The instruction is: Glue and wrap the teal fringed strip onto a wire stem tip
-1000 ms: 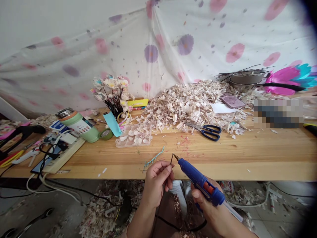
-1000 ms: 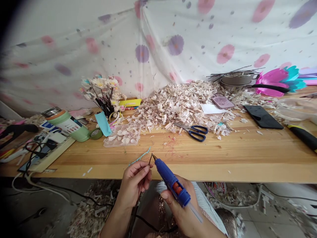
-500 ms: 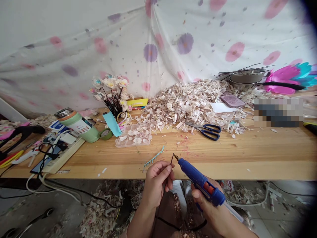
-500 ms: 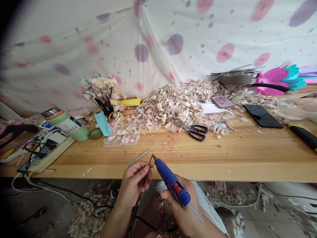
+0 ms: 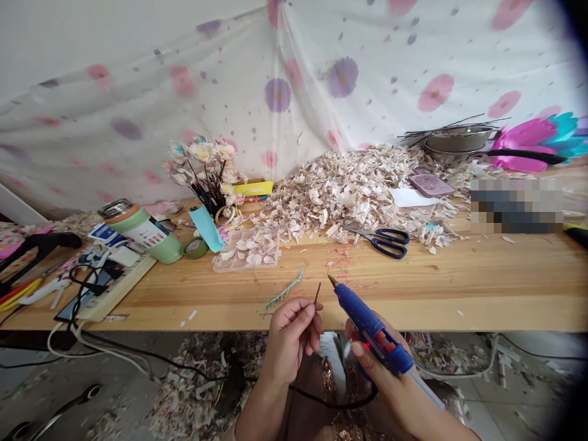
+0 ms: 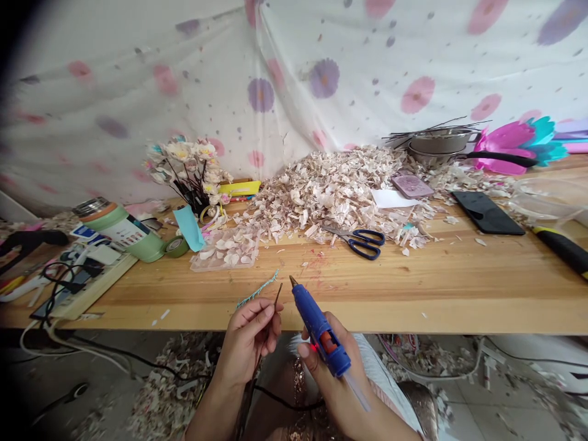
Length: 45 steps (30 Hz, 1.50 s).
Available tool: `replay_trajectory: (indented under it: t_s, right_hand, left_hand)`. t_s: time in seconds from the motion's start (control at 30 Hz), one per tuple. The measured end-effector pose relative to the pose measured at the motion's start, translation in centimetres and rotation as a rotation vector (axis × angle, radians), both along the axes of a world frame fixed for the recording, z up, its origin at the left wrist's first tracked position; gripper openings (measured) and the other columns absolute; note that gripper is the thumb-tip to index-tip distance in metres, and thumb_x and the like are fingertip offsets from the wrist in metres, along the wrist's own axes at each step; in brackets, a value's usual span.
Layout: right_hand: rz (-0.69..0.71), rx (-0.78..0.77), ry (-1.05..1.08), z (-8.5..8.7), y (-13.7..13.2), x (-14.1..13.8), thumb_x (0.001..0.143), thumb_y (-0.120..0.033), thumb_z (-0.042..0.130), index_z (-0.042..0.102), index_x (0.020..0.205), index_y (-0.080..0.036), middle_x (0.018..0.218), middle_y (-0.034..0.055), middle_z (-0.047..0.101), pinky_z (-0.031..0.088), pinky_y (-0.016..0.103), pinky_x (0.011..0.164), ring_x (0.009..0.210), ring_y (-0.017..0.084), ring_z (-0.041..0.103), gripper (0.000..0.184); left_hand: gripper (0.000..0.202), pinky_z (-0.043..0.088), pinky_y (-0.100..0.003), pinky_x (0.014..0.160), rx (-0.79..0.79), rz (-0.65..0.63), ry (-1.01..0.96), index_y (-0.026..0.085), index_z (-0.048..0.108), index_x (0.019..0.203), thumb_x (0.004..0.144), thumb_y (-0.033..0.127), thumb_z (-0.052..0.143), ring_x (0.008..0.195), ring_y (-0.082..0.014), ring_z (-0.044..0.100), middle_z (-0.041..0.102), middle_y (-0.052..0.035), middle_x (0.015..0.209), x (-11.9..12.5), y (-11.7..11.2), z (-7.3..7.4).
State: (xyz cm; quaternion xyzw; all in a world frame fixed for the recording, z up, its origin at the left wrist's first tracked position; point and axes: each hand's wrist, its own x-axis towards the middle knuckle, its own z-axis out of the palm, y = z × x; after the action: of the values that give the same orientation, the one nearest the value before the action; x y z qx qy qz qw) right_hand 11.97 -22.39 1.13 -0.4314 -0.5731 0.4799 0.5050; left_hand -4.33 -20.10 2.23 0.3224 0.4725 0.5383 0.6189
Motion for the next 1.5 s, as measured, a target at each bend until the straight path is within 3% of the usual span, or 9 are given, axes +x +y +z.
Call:
replay_trajectory:
  t_s: [0.23, 0.47, 1.17, 1.5]
  right_hand:
    - [0.08, 0.033, -0.029, -0.31, -0.14, 0.29, 0.083, -0.06, 0.058, 0.054, 0.074, -0.021, 0.064, -0.0013, 0.051, 0.038, 0.024, 0.05, 0.055, 0.013, 0.046, 0.041]
    - [0.042, 0.066, -0.059, -0.74, 0.13, 0.12, 0.083, -0.069, 0.053, 0.046, 0.068, -0.021, 0.059, -0.0037, 0.041, 0.031, 0.024, 0.047, 0.052, 0.011, 0.035, 0.05]
    - [0.109, 0.002, 0.025, -0.07, 0.0, -0.11, 0.083, -0.065, 0.056, 0.047, 0.065, -0.022, 0.054, -0.0046, 0.038, 0.028, 0.026, 0.046, 0.048, 0.011, 0.031, 0.047]
    - [0.063, -0.02, 0.008, -0.67, -0.15, -0.14, 0.082, -0.068, 0.055, 0.045, 0.064, -0.022, 0.053, -0.0046, 0.037, 0.027, 0.025, 0.044, 0.049, 0.011, 0.032, 0.05]
  left_hand:
    - [0.036, 0.025, -0.015, 0.032, -0.01, -0.008, 0.008, 0.012, 0.066, 0.08, 0.072, 0.045, 0.075, 0.035, -0.0052, 0.046, 0.06, 0.0002, 0.054, -0.1, 0.07, -0.11]
    - [0.037, 0.025, -0.016, 0.032, -0.003, -0.006, 0.019, 0.012, 0.066, 0.079, 0.07, 0.046, 0.076, 0.035, -0.0057, 0.046, 0.059, 0.0006, 0.053, -0.18, -0.11, -0.06]
    - [0.032, 0.026, -0.014, 0.032, 0.017, -0.019, -0.032, 0.012, 0.067, 0.08, 0.073, 0.042, 0.075, 0.035, -0.0046, 0.047, 0.061, 0.0007, 0.054, -0.2, -0.07, -0.26]
    - [0.032, 0.027, -0.014, 0.032, 0.02, -0.014, -0.038, 0.012, 0.067, 0.08, 0.073, 0.042, 0.075, 0.036, -0.0049, 0.047, 0.06, 0.0008, 0.054, -0.13, -0.23, -0.14]
